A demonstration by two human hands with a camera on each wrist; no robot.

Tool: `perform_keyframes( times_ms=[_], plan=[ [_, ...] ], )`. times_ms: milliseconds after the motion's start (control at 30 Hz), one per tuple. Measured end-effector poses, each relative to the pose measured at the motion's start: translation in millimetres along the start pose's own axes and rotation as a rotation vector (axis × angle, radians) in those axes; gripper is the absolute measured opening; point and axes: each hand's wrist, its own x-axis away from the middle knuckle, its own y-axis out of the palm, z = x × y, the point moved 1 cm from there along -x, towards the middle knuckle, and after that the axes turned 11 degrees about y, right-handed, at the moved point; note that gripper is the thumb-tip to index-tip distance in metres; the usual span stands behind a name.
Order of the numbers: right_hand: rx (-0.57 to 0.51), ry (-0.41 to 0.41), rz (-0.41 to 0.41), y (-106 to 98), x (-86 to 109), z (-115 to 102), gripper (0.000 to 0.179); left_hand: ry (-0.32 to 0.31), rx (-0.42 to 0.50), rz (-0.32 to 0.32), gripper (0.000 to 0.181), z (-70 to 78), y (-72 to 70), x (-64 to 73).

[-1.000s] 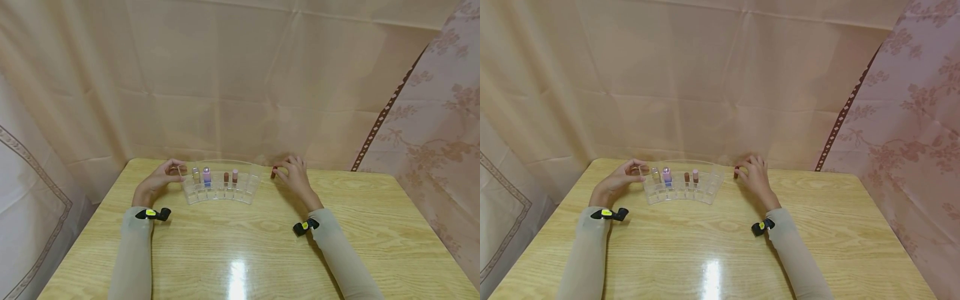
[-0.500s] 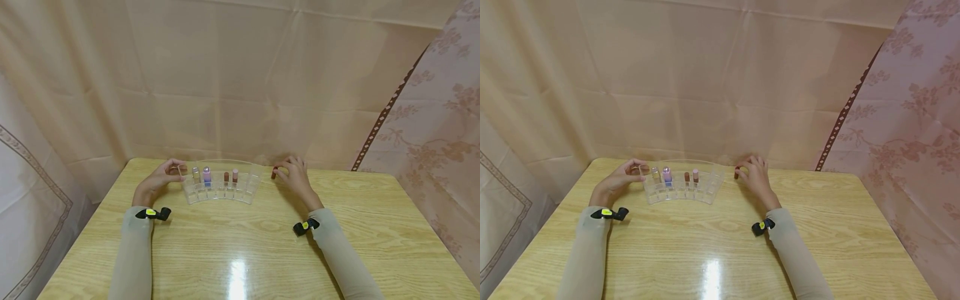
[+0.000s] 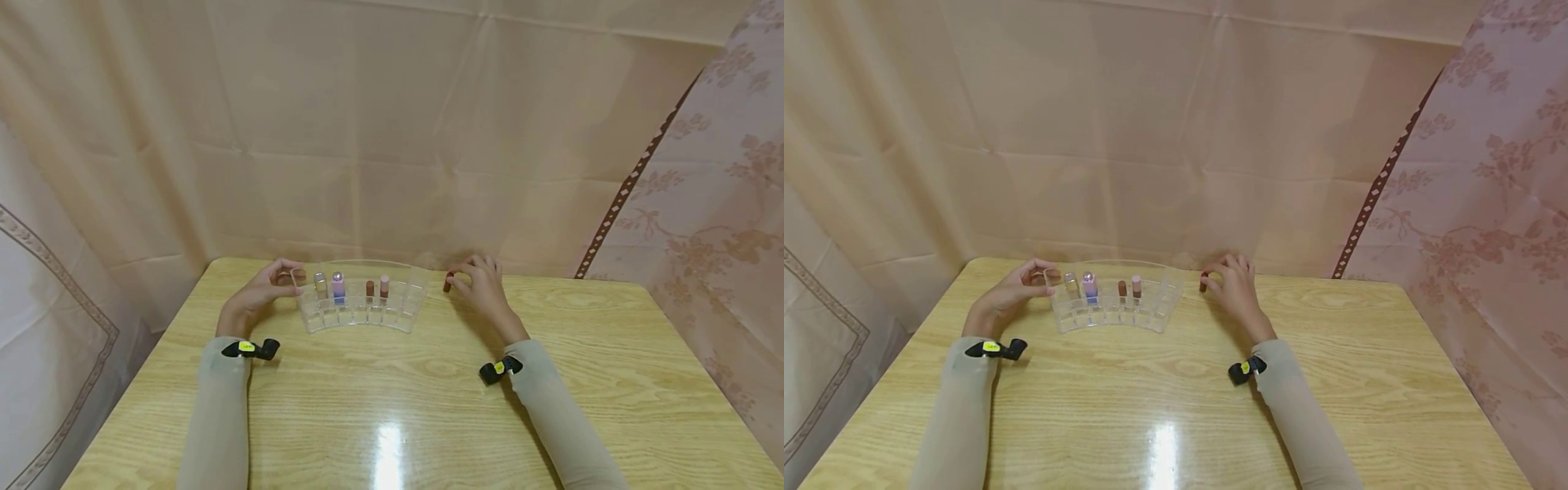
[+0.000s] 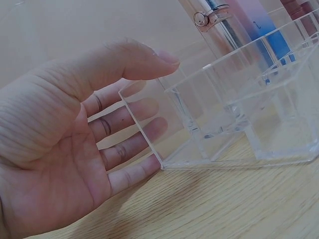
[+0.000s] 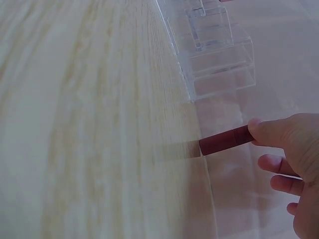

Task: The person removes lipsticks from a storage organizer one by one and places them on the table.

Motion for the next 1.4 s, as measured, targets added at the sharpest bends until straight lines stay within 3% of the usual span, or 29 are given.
perform_keyframes(
  times_ms=[533, 1400],
  plan=[
    [-0.010, 0.026, -0.033, -4.1, -1.6, -2.8, 0.017, -0.007, 0.039, 0.016, 0.052, -0.1, -0.3, -3.6],
    [0.011, 0.044, -0.041, 1.5, -0.2, 1.3, 0.017, 0.000, 0.009, 0.003, 0.054, -0.8, 0.5, 0.3]
  ],
)
